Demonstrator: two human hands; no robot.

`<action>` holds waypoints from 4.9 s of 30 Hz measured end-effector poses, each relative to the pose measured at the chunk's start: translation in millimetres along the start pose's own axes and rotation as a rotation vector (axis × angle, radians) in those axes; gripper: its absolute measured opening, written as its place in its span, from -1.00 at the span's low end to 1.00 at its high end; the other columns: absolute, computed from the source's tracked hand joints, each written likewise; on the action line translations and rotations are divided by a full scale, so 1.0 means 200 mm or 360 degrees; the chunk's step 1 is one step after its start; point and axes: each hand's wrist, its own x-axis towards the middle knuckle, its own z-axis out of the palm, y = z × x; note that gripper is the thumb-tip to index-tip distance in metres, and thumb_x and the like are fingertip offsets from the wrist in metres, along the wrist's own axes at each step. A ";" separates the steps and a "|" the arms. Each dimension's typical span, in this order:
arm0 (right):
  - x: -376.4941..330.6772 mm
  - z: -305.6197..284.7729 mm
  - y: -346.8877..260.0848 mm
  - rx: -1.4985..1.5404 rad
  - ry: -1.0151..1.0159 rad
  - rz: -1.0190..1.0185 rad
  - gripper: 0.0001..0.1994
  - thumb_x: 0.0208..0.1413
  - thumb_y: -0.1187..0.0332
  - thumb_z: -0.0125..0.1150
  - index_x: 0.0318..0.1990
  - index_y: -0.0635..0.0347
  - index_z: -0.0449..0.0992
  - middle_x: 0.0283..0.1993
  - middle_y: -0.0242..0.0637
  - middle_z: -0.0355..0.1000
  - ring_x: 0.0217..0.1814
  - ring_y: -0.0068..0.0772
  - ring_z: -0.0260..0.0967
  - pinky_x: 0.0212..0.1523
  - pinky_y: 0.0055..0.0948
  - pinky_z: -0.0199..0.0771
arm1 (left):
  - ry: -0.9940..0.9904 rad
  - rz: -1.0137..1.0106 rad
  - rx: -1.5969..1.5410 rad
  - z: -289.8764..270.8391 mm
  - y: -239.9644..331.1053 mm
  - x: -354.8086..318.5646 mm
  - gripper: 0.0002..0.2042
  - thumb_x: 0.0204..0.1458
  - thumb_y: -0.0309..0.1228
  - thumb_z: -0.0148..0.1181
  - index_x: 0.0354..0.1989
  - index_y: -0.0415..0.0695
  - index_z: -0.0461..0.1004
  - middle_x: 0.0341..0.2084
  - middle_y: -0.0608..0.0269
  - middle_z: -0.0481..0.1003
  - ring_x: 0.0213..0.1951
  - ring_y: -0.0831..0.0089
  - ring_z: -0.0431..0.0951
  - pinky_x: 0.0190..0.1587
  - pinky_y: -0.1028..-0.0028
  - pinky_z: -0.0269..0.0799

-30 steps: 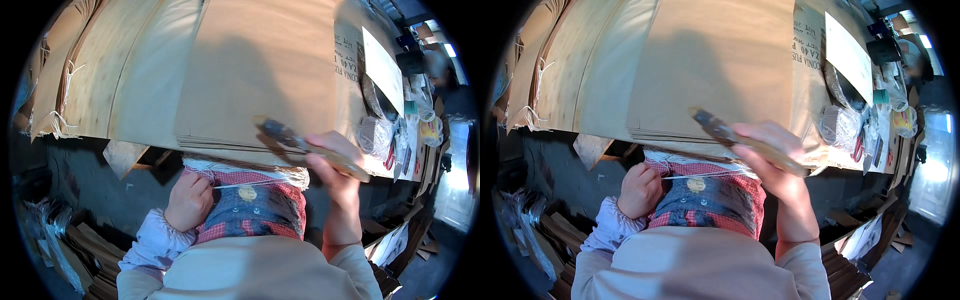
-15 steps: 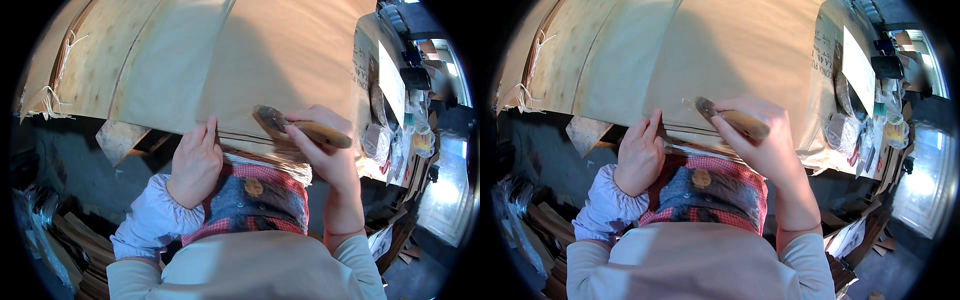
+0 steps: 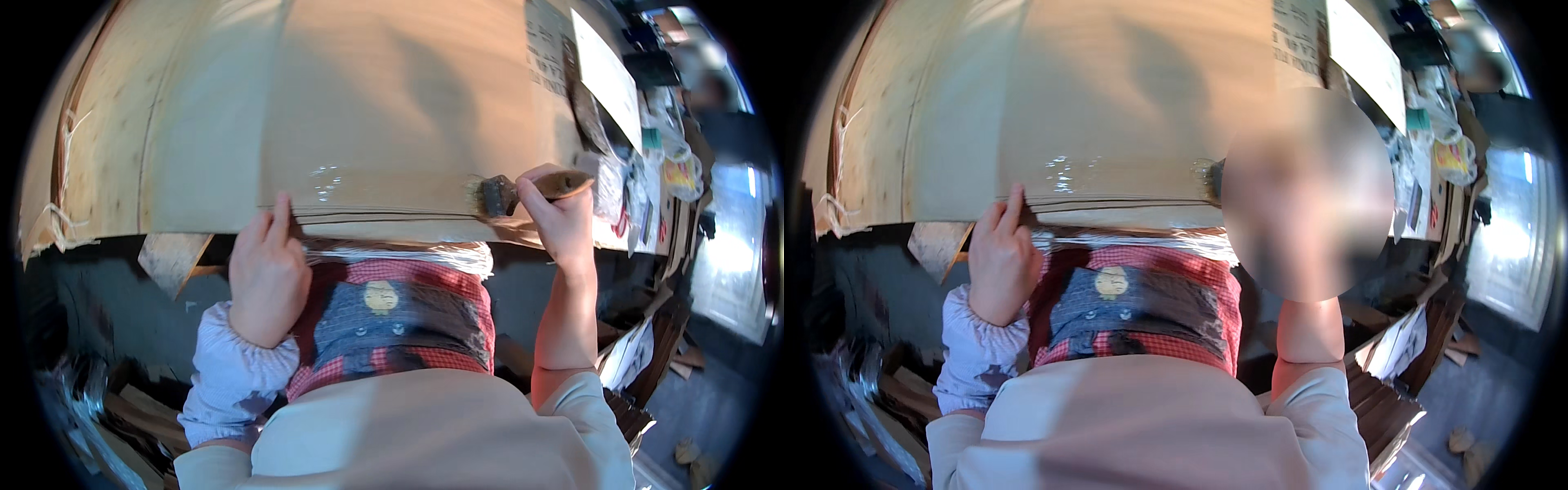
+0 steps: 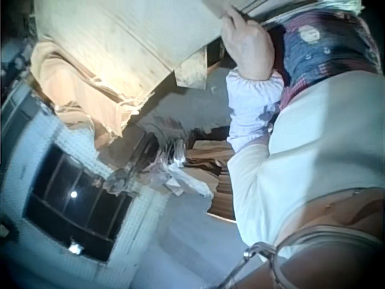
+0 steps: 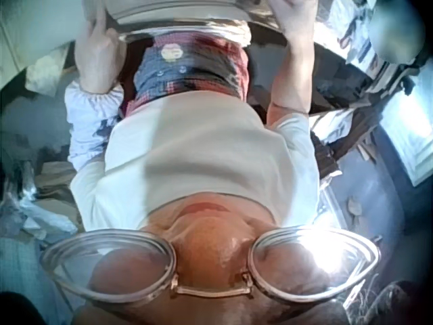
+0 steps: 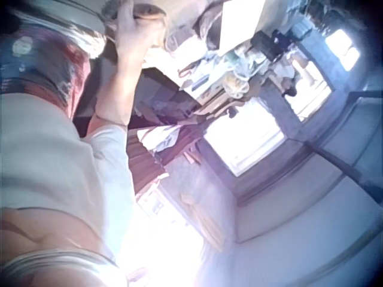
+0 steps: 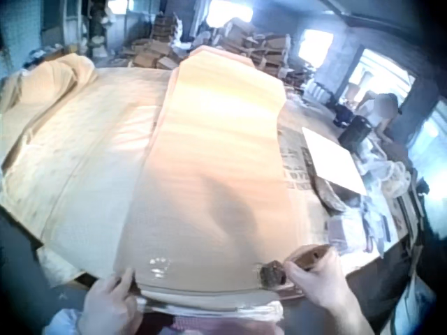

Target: The person repeatedly applies glue to the edge of a flat cardboard sheet using a brush, then presses a thin strip along the glued edge. The person handles multiple cardboard sheets one at a time, stacking them on a workbench in a cluttered workshop.

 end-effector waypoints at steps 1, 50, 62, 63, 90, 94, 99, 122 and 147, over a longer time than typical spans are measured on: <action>-0.01 -0.04 0.03 -0.0037 0.0038 0.0024 -0.95 0.00 0.54 0.17 -0.46 0.31 0.51 -0.51 -0.44 0.44 -0.46 -0.69 0.32 -0.43 -0.61 0.32 | 0.0005 0.0003 0.0013 0.01 0.00 0.00 -0.89 -0.40 -0.57 0.12 -0.67 -0.40 0.42 -0.01 -0.26 0.41 -0.16 0.11 0.43 -0.08 0.26 0.39; -0.09 -0.10 0.50 0.0955 -0.0307 0.0658 -0.76 -0.16 0.58 0.29 -0.46 0.15 0.29 -0.51 -0.57 0.16 -0.49 -0.78 0.11 -0.52 -0.74 0.06 | 0.0576 0.0307 0.0254 0.03 -0.13 0.24 -0.82 -0.18 -0.63 0.20 -0.35 -0.18 0.45 -0.31 0.13 0.42 -0.33 0.16 0.46 -0.33 0.37 0.40; -0.10 0.10 0.39 -0.0349 0.0375 -0.0917 -0.86 -0.20 0.57 0.31 -0.41 0.25 0.52 -0.42 -0.34 0.47 -0.33 -0.23 0.44 -0.31 -0.34 0.48 | -0.0133 0.0298 -0.0639 0.01 -0.24 0.20 -0.69 -0.12 -0.53 0.18 -0.14 -0.34 0.46 -0.16 0.00 0.40 -0.01 0.07 0.36 -0.01 0.26 0.32; -0.09 0.08 0.40 -0.0470 0.0184 -0.1133 -0.89 -0.19 0.59 0.30 -0.43 0.25 0.54 -0.41 -0.35 0.48 -0.34 -0.24 0.44 -0.31 -0.35 0.48 | -0.0207 0.0283 -0.0779 -0.02 -0.25 0.22 -0.68 -0.12 -0.49 0.20 -0.15 -0.34 0.47 -0.17 0.00 0.40 -0.04 0.07 0.38 -0.02 0.26 0.33; -0.18 0.19 0.37 -0.0665 0.0485 -0.0175 -0.41 -0.06 0.31 0.31 0.11 0.43 0.27 0.16 0.14 0.21 0.22 0.10 0.17 0.19 -0.17 0.21 | 0.0052 -0.0396 -0.0209 0.16 -0.17 0.14 -0.23 0.03 -0.13 0.17 0.25 -0.45 0.01 0.26 -0.25 0.07 0.27 -0.11 0.10 0.30 0.16 0.01; -0.18 0.16 0.43 -0.0472 0.0669 0.0142 -0.64 -0.16 0.41 0.36 -0.16 0.33 0.45 -0.17 -0.01 0.37 -0.09 0.05 0.35 -0.05 -0.16 0.37 | 0.0362 -0.0567 -0.0743 0.21 -0.22 0.17 -0.56 0.09 -0.47 0.09 0.15 -0.37 0.25 0.16 -0.17 0.26 0.14 0.03 0.34 0.16 0.27 0.26; -0.14 0.15 0.45 -0.0551 0.0619 0.0264 -0.65 -0.14 0.38 0.36 -0.18 0.29 0.42 -0.21 -0.08 0.38 -0.16 -0.01 0.38 -0.11 -0.17 0.40 | 0.0449 -0.0511 -0.0529 0.23 -0.26 0.20 -0.68 0.03 -0.57 0.12 0.00 -0.32 0.40 0.07 -0.12 0.37 0.06 0.08 0.42 0.11 0.29 0.31; -0.04 0.41 0.01 -0.0116 -0.0298 -0.0038 -0.83 0.11 0.38 0.05 -0.35 0.35 0.39 -0.55 -0.02 0.36 -0.47 -0.18 0.38 -0.41 -0.26 0.35 | 0.0298 -0.1120 -0.0062 -0.21 -0.56 -0.31 -0.75 0.16 -0.26 0.01 -0.37 -0.16 0.53 -0.54 -0.04 0.49 -0.44 -0.01 0.51 -0.41 0.15 0.37; 0.06 0.55 0.24 0.0755 0.0118 0.0438 -0.42 -0.13 0.27 0.34 0.06 0.38 0.34 -0.24 -0.02 0.48 -0.27 -0.28 0.49 -0.24 -0.34 0.50 | 0.0124 0.0177 0.0282 -0.08 -0.18 -0.04 -0.44 -0.19 -0.29 0.30 0.09 0.03 0.37 0.11 0.09 0.32 0.18 0.13 0.28 0.24 -0.06 0.02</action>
